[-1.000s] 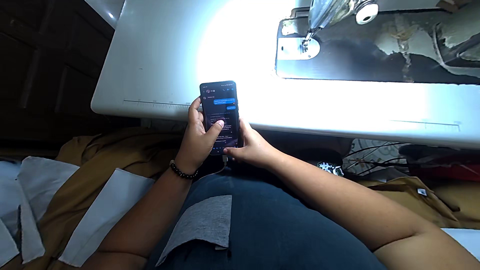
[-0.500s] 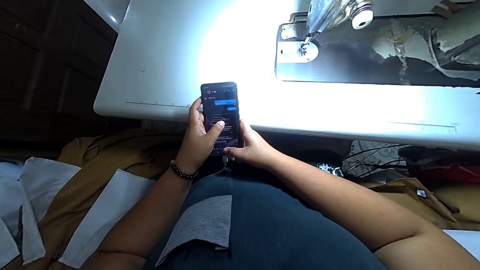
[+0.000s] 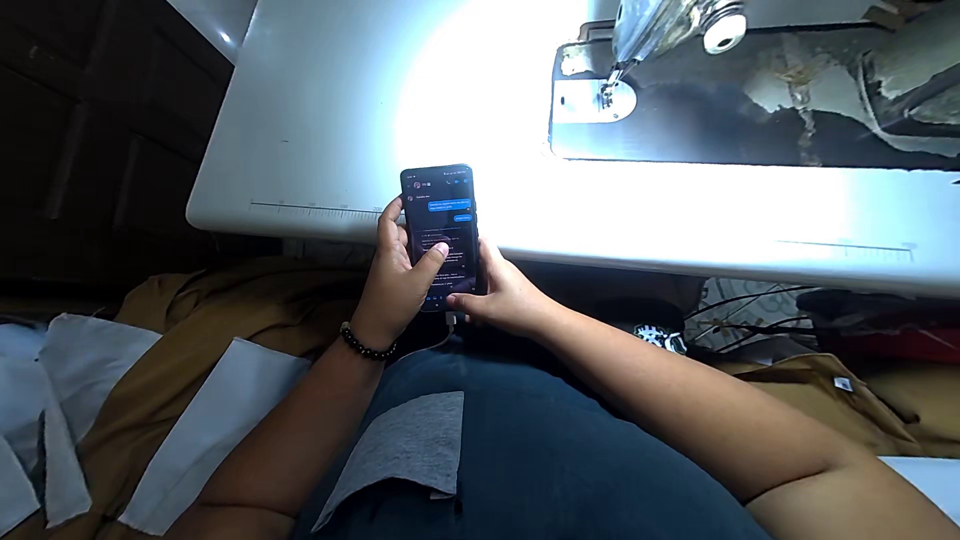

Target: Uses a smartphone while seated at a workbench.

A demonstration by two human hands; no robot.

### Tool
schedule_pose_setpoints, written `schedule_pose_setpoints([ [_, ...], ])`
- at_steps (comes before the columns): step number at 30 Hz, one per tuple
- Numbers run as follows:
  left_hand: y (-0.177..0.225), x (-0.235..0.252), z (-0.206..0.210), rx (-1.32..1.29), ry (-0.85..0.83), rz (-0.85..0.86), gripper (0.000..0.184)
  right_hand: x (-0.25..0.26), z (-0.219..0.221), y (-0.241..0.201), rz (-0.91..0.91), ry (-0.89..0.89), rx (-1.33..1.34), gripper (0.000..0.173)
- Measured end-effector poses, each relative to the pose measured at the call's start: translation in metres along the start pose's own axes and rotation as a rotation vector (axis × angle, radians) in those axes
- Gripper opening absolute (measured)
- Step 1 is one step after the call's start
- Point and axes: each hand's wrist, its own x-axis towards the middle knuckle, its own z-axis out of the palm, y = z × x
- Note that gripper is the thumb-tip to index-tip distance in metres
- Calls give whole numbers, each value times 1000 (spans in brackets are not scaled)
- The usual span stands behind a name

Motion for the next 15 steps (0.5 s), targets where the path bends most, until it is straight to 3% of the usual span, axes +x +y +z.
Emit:
schedule_pose_setpoints([
  [10,1,0,0,20,-1,13,74,-2,-1,-2,3,19,57,40],
  [15,3,0,0,17,0,3,75,-1,-1,-4,13,17,36,39],
])
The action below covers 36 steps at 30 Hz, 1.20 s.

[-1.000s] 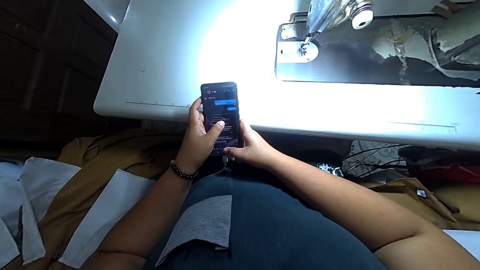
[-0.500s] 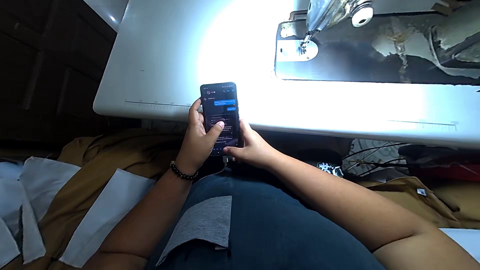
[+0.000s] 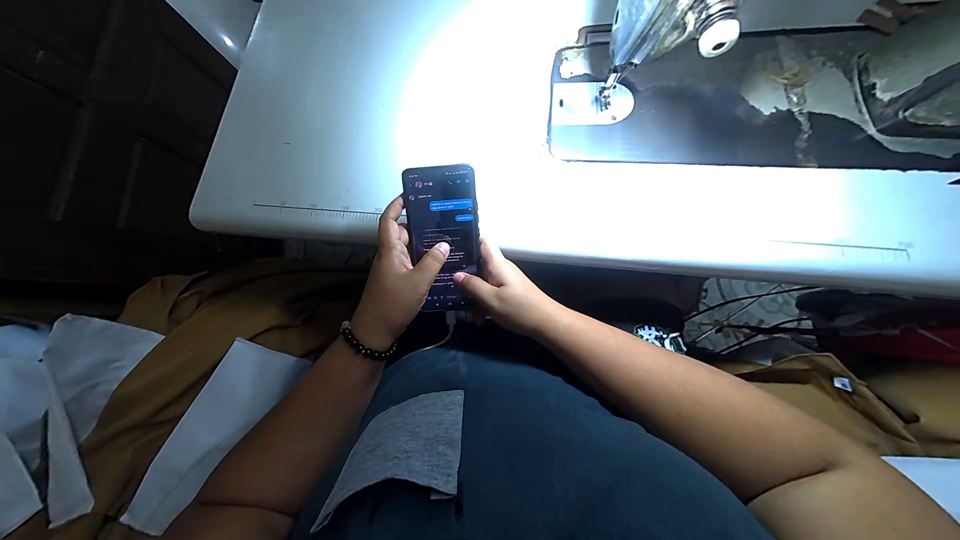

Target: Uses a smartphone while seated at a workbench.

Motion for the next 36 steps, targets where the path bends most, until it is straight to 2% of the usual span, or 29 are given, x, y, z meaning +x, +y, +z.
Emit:
schedule_pose_setpoints([
  [11,-3,2,-1,6,-3,1,76,0,1,1,-18,-8,47,46],
  [15,-4,1,-2,27,-15,10,83,1,1,4,-29,-10,31,50],
  [28,-5,3,-1,93,-6,35,104,0,0,3,-37,-1,12,49],
  [30,-5,3,-1,101,-11,53,100,0,-1,3,-37,-3,9,49],
  [33,-3,2,-1,29,-33,46,79,0,-1,2,-38,-7,15,50],
  [36,0,1,-2,-12,-38,17,68,-1,-1,0,-36,-17,11,55],
])
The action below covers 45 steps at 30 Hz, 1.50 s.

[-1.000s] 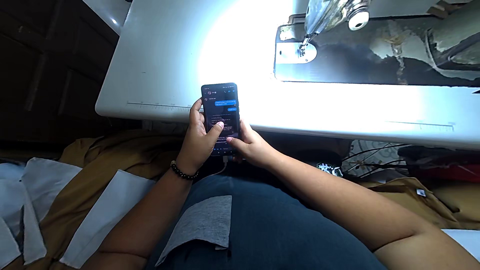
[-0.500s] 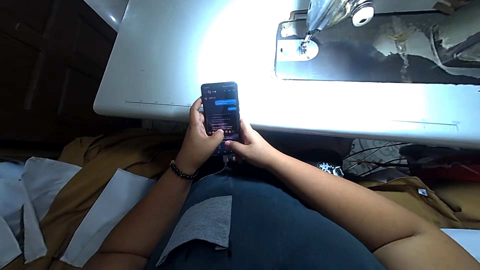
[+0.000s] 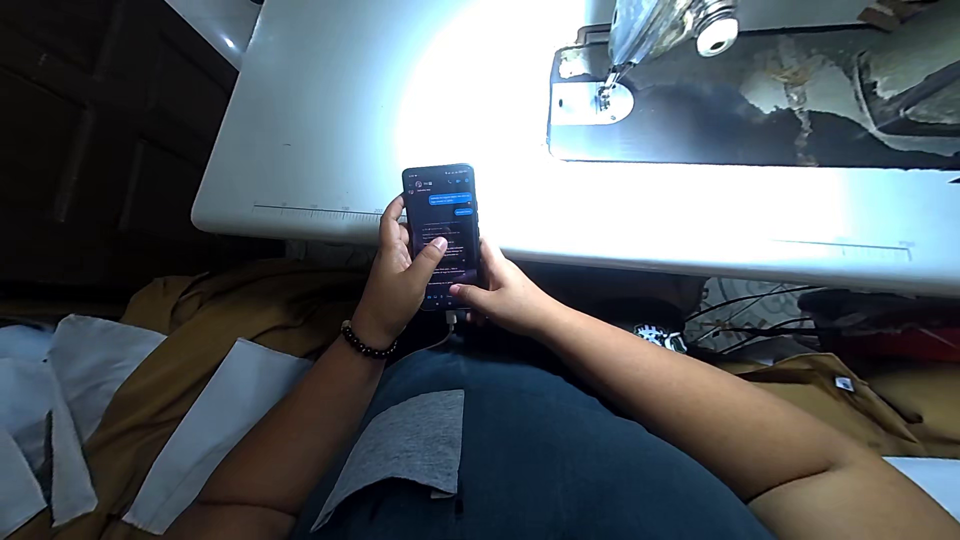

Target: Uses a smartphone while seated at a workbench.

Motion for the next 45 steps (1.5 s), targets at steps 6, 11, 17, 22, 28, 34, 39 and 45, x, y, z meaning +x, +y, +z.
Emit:
schedule_pose_setpoints([
  [6,3,-1,2,-10,37,-22,62,2,-1,3,-22,-14,-47,80],
  [11,1,-1,2,-9,32,-19,63,2,0,4,-27,-6,-62,83],
  [17,0,-1,2,-16,37,-21,64,2,-1,5,-24,-25,-71,83],
  [22,-1,0,2,-6,35,-5,65,2,-2,5,-5,-48,-87,81],
  [28,6,5,2,104,62,-15,72,1,0,-3,-15,-47,-88,90],
  [34,11,8,4,285,146,-34,91,-1,6,-10,7,-28,-148,96],
  [39,14,4,6,364,157,-30,99,-6,13,-9,21,46,-156,94],
  [45,18,-5,3,414,158,-18,102,-8,24,-10,35,84,-251,89],
])
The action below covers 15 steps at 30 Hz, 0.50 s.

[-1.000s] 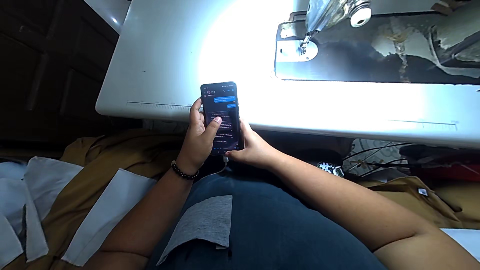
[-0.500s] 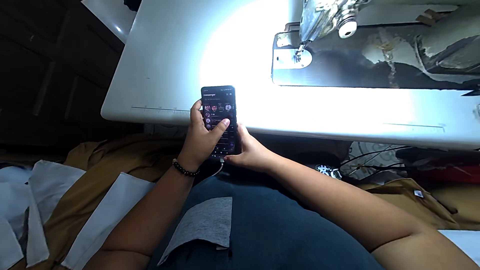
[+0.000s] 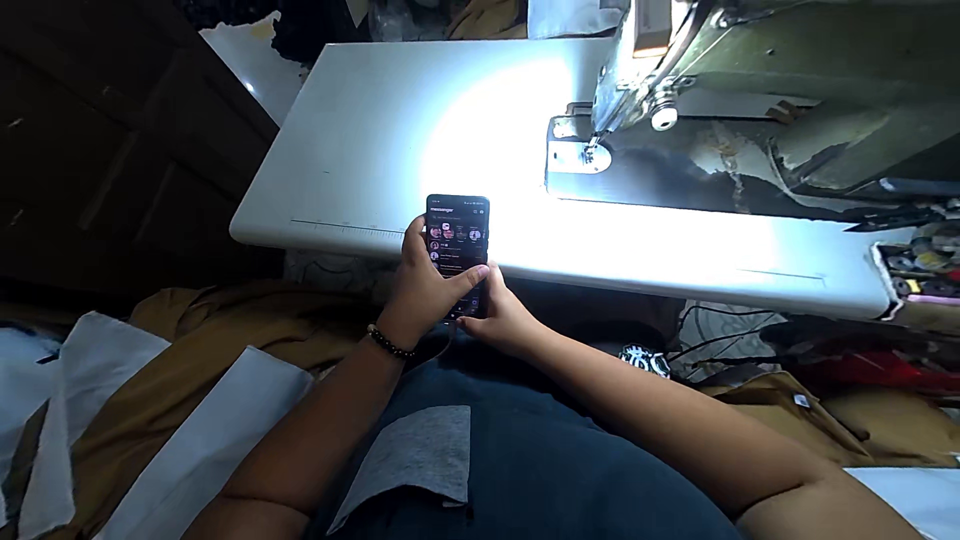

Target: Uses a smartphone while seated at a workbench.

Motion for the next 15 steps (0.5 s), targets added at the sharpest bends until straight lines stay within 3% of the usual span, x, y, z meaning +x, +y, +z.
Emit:
schedule_pose_setpoints([
  [15,3,-2,1,75,41,-10,112,-3,3,-4,-51,-78,33,90],
])
